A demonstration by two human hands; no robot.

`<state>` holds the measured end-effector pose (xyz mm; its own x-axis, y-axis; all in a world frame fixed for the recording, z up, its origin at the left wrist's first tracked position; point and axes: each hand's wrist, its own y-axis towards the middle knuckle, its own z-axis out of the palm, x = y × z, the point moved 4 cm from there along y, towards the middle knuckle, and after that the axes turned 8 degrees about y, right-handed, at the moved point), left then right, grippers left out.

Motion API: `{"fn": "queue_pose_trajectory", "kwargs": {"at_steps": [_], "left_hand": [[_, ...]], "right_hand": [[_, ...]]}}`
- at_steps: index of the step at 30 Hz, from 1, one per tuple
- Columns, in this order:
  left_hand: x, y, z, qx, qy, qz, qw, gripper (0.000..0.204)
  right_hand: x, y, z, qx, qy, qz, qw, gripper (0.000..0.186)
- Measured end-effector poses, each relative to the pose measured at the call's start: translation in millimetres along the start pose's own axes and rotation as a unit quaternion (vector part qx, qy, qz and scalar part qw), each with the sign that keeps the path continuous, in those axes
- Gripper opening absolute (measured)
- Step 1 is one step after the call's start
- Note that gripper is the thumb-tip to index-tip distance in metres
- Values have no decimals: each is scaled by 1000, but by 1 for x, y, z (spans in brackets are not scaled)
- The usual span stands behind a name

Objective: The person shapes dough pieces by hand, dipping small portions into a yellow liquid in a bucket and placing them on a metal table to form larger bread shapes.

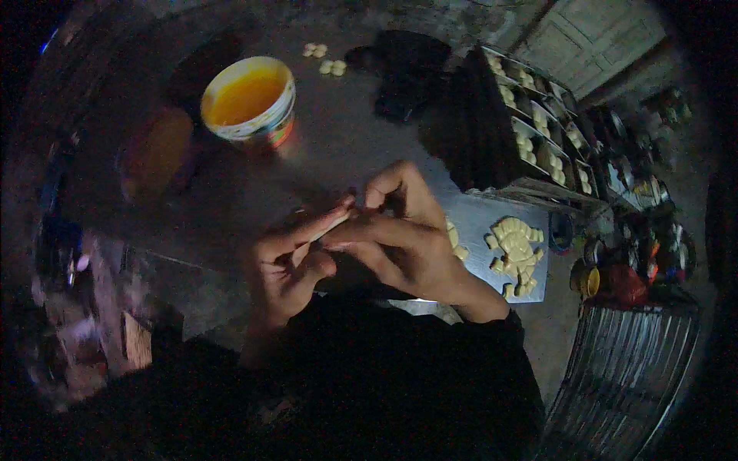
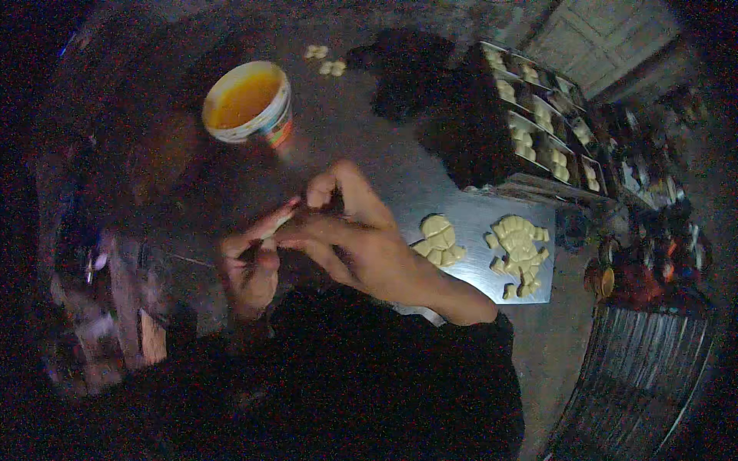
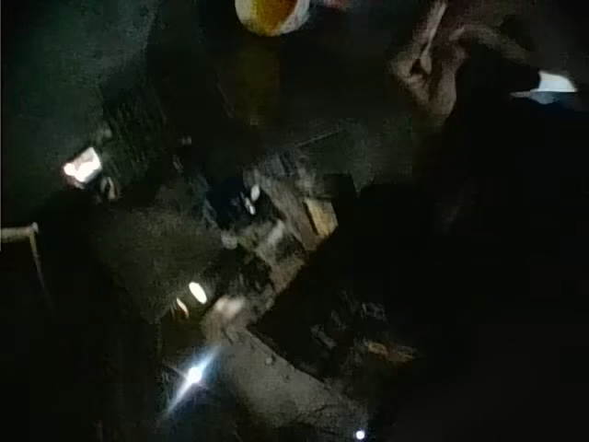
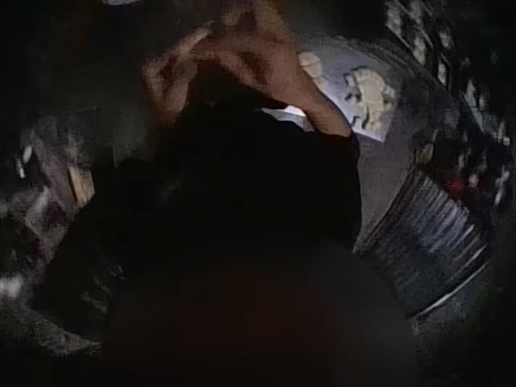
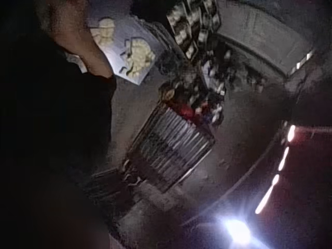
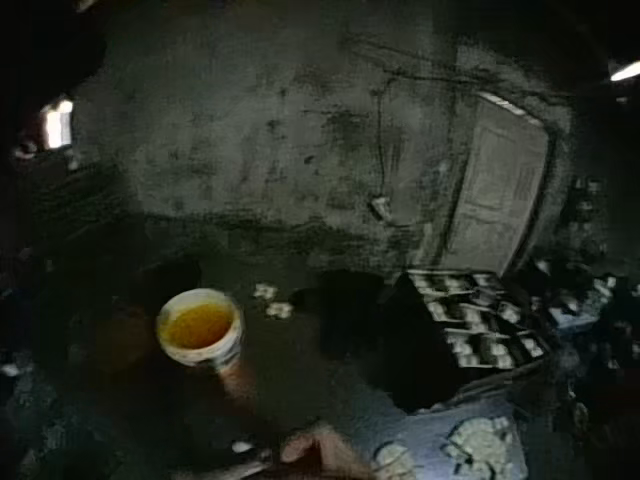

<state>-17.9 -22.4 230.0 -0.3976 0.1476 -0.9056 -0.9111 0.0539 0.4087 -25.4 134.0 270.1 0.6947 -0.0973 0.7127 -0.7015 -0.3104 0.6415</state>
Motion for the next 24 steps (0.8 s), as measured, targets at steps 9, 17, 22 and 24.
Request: {"fn": "queue_pose_trajectory", "kwargs": {"at_steps": [9, 17, 22, 24], "left_hand": [[49, 12, -34, -4, -222, -178, 959, 28], [100, 46, -74, 125, -73, -198, 969, 33], [161, 50, -107, 149, 37, -231, 961, 23], [200, 51, -121, 173, 233, 34, 956, 35]], "right_hand": [[-10, 17, 32, 113, -33, 17, 993, 34], [-61, 42, 68, 8, -142, 139, 980, 42], [-153, -6, 113, -97, 239, 455, 852, 44], [-180, -33, 117, -87, 157, 503, 845, 41]]}}
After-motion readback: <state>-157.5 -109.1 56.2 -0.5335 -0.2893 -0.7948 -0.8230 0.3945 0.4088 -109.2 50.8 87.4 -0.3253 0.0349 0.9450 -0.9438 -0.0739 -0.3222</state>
